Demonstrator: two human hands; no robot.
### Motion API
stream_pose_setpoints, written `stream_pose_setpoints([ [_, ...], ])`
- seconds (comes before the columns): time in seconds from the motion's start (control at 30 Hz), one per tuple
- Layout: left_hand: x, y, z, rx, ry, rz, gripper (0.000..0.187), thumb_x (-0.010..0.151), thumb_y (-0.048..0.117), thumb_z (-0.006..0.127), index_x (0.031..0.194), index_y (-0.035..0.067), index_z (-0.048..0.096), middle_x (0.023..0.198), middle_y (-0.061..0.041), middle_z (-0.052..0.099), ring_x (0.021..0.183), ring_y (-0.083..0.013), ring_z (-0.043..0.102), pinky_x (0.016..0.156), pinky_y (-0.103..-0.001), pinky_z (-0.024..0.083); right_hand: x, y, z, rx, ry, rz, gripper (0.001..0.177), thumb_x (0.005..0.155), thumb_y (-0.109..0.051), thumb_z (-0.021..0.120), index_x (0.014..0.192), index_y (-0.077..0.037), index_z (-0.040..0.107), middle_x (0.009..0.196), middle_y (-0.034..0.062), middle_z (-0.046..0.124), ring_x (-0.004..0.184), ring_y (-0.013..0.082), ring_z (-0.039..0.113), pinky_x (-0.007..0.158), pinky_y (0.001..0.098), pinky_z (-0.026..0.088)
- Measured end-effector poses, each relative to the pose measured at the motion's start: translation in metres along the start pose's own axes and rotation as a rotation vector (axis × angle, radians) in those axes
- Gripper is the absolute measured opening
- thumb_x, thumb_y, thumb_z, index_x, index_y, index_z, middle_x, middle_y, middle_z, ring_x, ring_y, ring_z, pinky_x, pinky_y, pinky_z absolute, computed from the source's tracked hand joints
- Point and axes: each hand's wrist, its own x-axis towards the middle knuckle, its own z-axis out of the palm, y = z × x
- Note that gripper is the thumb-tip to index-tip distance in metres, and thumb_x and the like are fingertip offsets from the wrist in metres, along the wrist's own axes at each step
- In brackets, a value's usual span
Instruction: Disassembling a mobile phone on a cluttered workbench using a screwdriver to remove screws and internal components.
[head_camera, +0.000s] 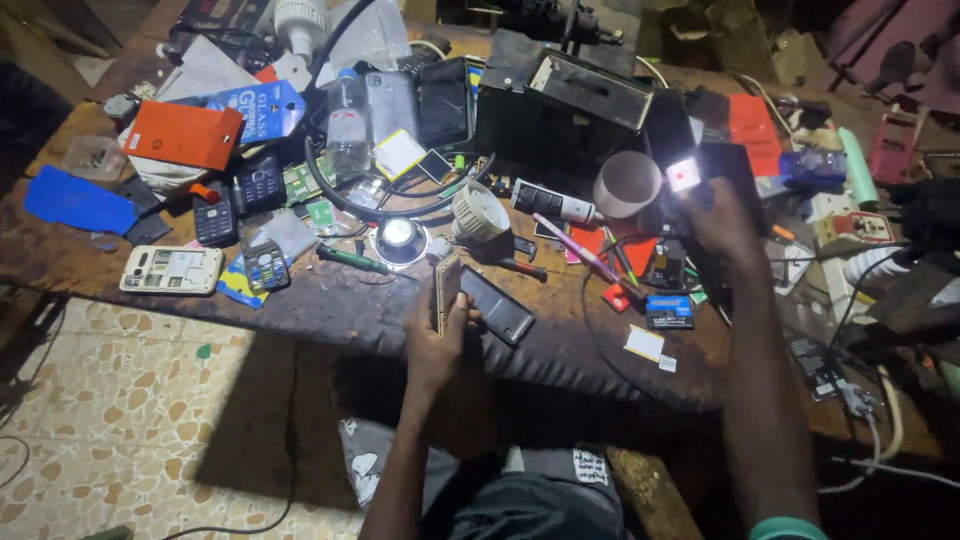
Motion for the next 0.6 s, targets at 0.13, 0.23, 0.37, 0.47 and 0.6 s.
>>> stream_pose_setpoints([
  [0.13,0.001,-0.005,-0.002,0.004,-0.013,0.009,0.035,0.103,0.013,0.063,0.136,0.003,0.064,0.092,-0.021,0.077,0.074,-0.0248,0.079,0.065,-0.036,0.071,-0.028,-0.058,-0.028,0.288,-0.030,0.106,0.031,0.117,-0.036,0.062,0.127,-0.007,0.065,0.115,0.0203,0.068,0.111,0.0373,0.066,0.100,0.0516,0.047],
  [0.23,-0.002,0.001,-0.003,0.102,-0.057,-0.017,0.036,0.103,0.024,0.062,0.136,0.009,0.059,0.101,-0.006,0.079,0.086,-0.0142,0.080,0.078,-0.030,0.068,0.024,0.083,-0.021,0.493,-0.166,-0.068,0.027,0.114,-0.015,0.044,0.134,-0.007,0.058,0.129,0.0101,0.064,0.119,0.0192,0.061,0.104,0.0315,0.047],
  [0.37,-0.001,-0.004,-0.003,0.103,-0.067,-0.024,0.039,0.104,0.024,0.061,0.139,0.008,0.057,0.104,-0.009,0.076,0.088,-0.0171,0.081,0.078,-0.031,0.069,0.039,0.173,-0.008,0.186,-0.035,-0.625,0.053,0.081,0.010,0.038,0.132,0.003,0.052,0.169,0.0370,0.036,0.159,0.0481,0.036,0.132,0.0566,0.026],
  [0.47,-0.002,0.004,-0.001,0.108,-0.068,-0.035,0.046,0.104,0.026,0.060,0.146,0.008,0.054,0.104,-0.009,0.075,0.088,-0.0173,0.080,0.080,-0.031,0.067,0.034,0.177,0.004,0.320,-0.030,-0.639,0.038,0.098,-0.008,0.040,0.134,0.000,0.049,0.174,0.0368,0.029,0.164,0.0485,0.030,0.134,0.0596,0.024],
  [0.6,-0.001,-0.003,-0.001,0.108,-0.068,-0.034,0.042,0.104,0.024,0.061,0.142,0.007,0.055,0.103,-0.008,0.075,0.089,-0.0164,0.079,0.081,-0.030,0.068,-0.018,-0.012,-0.020,1.092,-0.202,0.079,0.044,0.097,-0.018,0.047,0.140,-0.006,0.049,0.110,0.0240,0.073,0.080,0.0321,0.073,0.073,0.0415,0.063],
])
